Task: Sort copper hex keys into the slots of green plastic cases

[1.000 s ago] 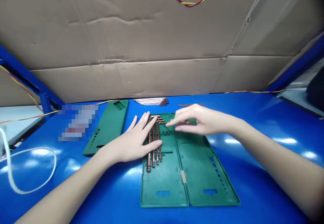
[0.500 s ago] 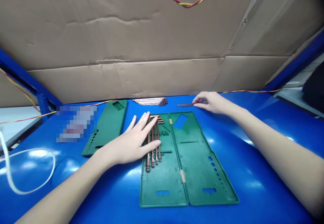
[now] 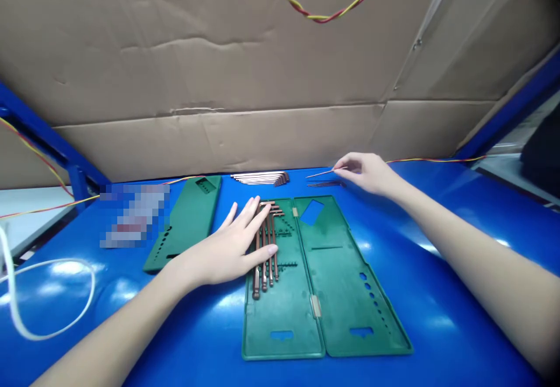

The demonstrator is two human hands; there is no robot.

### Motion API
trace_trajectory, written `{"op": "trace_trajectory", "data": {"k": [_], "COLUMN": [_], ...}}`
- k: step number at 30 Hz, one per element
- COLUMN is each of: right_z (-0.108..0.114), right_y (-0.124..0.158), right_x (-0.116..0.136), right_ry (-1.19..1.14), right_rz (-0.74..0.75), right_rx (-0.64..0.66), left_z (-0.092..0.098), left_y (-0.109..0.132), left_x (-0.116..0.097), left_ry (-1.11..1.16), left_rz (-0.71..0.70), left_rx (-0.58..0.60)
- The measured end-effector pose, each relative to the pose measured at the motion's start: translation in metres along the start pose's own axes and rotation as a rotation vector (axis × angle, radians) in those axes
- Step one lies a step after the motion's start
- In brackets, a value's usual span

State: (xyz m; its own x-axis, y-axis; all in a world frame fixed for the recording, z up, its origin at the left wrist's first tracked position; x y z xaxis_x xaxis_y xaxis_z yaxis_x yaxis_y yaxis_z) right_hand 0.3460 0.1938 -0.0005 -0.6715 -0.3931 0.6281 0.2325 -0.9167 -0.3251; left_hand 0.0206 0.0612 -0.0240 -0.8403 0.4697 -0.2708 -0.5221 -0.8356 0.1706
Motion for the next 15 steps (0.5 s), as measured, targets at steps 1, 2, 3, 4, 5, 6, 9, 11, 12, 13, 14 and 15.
{"op": "trace_trajectory", "data": {"k": [1,2,3,4,5,6,9,11,12,13,14,15], "right_z": [0.002,0.003,0.003,0.003,0.001,-0.002,-0.014,-0.027,-0.034,-0.041,-0.048,-0.055], "right_y": [0.0,0.0,0.001,0.002,0.003,0.005,0.011,0.018,0.022,0.027,0.031,0.035], "right_x": [0.003,0.007,0.012,0.018,0.024,0.032,0.056,0.074,0.083,0.09,0.097,0.103], "right_ry": [-0.066,-0.137,-0.205,-0.268,-0.325,-0.378,-0.504,-0.539,-0.539,-0.536,-0.535,-0.536], "right_rz": [0.004,0.013,0.025,0.035,0.04,0.04,0.033,0.043,0.054,0.067,0.086,0.109], "right_rx": [-0.045,-0.083,-0.103,-0.108,-0.098,-0.075,0.053,0.197,0.28,0.362,0.434,0.495], "left_z": [0.0,-0.001,-0.001,-0.002,-0.002,-0.002,-0.001,-0.001,-0.001,-0.001,-0.001,0.0], "left_y": [0.0,0.0,0.0,0.0,0.0,0.0,-0.001,-0.001,-0.002,-0.002,-0.002,-0.002], "left_x": [0.0,0.001,0.001,0.001,0.001,0.001,-0.001,-0.002,-0.001,-0.001,-0.001,0.0], "left_ry": [-0.001,-0.002,-0.004,-0.006,-0.008,-0.011,-0.023,-0.033,-0.038,-0.04,-0.04,-0.039], "left_rz": [0.001,0.006,0.008,0.007,0.001,-0.012,-0.063,-0.072,-0.072,-0.071,-0.073,-0.08], "left_rx": [0.002,0.004,0.005,0.005,0.002,-0.001,-0.009,0.0,0.005,0.006,0.002,-0.006]}}
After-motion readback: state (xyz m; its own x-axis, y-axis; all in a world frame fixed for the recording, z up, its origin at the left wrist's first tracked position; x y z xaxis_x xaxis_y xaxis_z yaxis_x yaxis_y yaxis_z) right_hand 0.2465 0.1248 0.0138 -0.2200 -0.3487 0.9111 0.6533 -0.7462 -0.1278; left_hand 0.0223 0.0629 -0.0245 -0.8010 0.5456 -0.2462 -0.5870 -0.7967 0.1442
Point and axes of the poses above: each hand's wrist, its own y-axis away from the middle knuckle, its own z-axis out of the back of the hand, x = y × z, the point moved 5 cm from there along -y, towards the middle knuckle, and after that the axes turned 2 degrees about -y, right-handed, at the moved point
